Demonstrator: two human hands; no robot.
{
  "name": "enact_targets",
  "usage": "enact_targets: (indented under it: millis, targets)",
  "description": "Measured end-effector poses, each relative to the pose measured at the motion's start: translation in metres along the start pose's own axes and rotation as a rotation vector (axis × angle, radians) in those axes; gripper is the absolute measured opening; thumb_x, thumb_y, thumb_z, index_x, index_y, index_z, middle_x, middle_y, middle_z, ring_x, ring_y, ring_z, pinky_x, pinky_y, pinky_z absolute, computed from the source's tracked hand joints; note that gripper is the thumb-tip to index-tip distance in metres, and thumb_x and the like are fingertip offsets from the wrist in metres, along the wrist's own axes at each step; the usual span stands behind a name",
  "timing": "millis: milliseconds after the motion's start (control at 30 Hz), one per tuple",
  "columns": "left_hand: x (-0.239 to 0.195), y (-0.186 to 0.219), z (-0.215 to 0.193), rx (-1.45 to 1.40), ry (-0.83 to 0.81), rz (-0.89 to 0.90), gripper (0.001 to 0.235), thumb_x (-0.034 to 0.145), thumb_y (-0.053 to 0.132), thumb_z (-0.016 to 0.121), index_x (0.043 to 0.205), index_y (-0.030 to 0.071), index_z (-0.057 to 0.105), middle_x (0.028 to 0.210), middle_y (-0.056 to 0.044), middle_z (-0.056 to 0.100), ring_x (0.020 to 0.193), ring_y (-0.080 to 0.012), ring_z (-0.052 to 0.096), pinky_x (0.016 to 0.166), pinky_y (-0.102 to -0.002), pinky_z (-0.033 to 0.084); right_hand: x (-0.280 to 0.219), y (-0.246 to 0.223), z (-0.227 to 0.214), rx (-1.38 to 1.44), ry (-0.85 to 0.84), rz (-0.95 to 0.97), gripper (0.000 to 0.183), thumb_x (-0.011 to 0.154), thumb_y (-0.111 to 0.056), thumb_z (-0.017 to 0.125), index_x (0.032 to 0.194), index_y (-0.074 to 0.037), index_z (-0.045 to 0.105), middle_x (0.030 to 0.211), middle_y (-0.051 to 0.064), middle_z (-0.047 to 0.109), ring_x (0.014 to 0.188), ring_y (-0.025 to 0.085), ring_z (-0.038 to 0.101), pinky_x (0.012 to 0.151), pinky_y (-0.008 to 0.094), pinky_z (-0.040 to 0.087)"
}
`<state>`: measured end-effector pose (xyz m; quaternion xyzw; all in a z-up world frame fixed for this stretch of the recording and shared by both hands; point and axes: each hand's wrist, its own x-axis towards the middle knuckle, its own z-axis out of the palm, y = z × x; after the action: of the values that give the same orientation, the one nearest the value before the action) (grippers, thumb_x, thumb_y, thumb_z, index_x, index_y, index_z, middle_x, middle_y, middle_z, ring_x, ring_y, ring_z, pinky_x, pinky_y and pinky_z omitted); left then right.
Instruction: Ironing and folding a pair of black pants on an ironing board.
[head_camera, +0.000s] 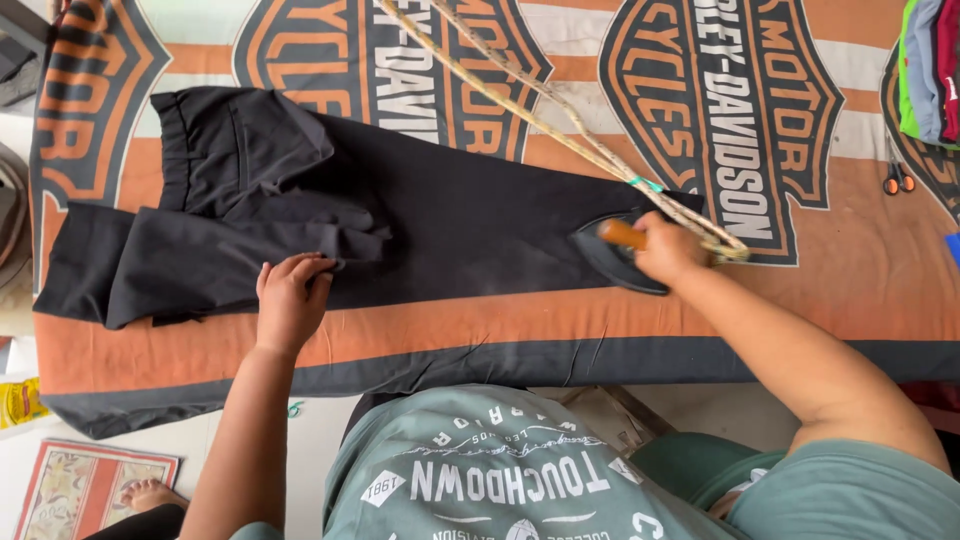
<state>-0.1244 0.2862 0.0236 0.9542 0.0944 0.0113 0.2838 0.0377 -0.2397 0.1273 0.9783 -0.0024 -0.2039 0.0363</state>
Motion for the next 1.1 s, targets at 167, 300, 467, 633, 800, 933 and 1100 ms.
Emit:
enact_targets:
  millis: [167, 300, 467, 633, 800, 933, 1100]
  targets:
    - [0.001, 0.016, -0.003, -0.033, -0.017, -0.049, 0.019, 0.103, 0.024, 0.063, 0.120, 0.026, 0.071, 0.130, 0.000, 0.065, 0.128, -0.0257, 0.058, 0.124, -0.058, 0.020, -0.030, -0.074, -0.008, 0.100, -0.057, -0.201, 0.029, 0.090, -0.011, 0.062, 0.118, -0.014, 0.057, 0.109, 0.018, 0.079, 0.109, 0.036, 0.074, 0.099, 0.046, 0.055]
    - [0.001, 0.024, 0.003, -0.071, 0.087, -0.068, 0.023, 0.098, 0.017, 0.066, 0.119, 0.027, 0.071, 0.128, 0.002, 0.065, 0.126, -0.0266, 0.059, 0.123, -0.059, 0.021, 0.054, -0.058, 0.063, -0.108, 0.089, -0.233, 0.031, 0.088, -0.030, 0.066, 0.115, -0.026, 0.051, 0.091, 0.004, 0.077, 0.088, 0.026, 0.078, 0.080, 0.045, 0.060]
    - [-0.010, 0.016, 0.003, -0.100, 0.160, -0.074, 0.026, 0.096, 0.013, 0.066, 0.118, 0.026, 0.072, 0.129, 0.000, 0.065, 0.130, -0.0276, 0.057, 0.123, -0.059, 0.021, 0.101, 0.004, 0.034, -0.180, 0.063, -0.008, 0.032, 0.090, -0.027, 0.063, 0.119, -0.020, 0.052, 0.104, 0.010, 0.077, 0.099, 0.032, 0.077, 0.081, 0.052, 0.060]
    - [-0.024, -0.037, 0.015, -0.065, 0.586, -0.064, 0.033, 0.089, 0.006, 0.074, 0.112, 0.029, 0.076, 0.131, -0.002, 0.068, 0.117, -0.0280, 0.064, 0.112, -0.044, 0.042, 0.150, 0.082, 0.028, -0.073, 0.072, 0.139, 0.041, 0.091, -0.034, 0.061, 0.132, -0.029, 0.061, 0.113, 0.009, 0.077, 0.110, 0.035, 0.073, 0.093, 0.051, 0.056]
    - [-0.025, -0.022, -0.010, -0.349, 0.692, -0.409, 0.027, 0.096, 0.005, 0.062, 0.122, 0.009, 0.064, 0.145, -0.019, 0.045, 0.134, -0.0278, 0.044, 0.090, -0.039, 0.044, 0.175, 0.028, -0.012, -0.109, 0.003, 0.033, 0.050, 0.089, -0.024, 0.061, 0.139, -0.029, 0.062, 0.098, 0.011, 0.076, 0.087, 0.038, 0.073, 0.071, 0.050, 0.058]
    - [-0.021, -0.095, 0.024, -0.310, 0.879, -0.445, 0.049, 0.084, 0.006, 0.083, 0.128, 0.007, 0.060, 0.143, -0.028, 0.035, 0.143, -0.0502, 0.033, 0.120, -0.058, 0.019, 0.175, -0.050, -0.032, -0.050, 0.142, -0.194, 0.041, 0.093, -0.026, 0.059, 0.132, -0.020, 0.069, 0.113, 0.015, 0.078, 0.112, 0.036, 0.072, 0.097, 0.050, 0.054]
    - [-0.006, -0.089, 0.019, -0.278, 0.982, -0.697, 0.057, 0.082, 0.016, 0.089, 0.128, 0.013, 0.057, 0.149, -0.028, 0.027, 0.141, -0.0505, 0.032, 0.120, -0.057, 0.017, 0.207, -0.148, -0.047, -0.093, 0.170, -0.384, 0.042, 0.091, -0.026, 0.058, 0.131, -0.021, 0.069, 0.108, 0.011, 0.078, 0.106, 0.033, 0.074, 0.091, 0.048, 0.056]
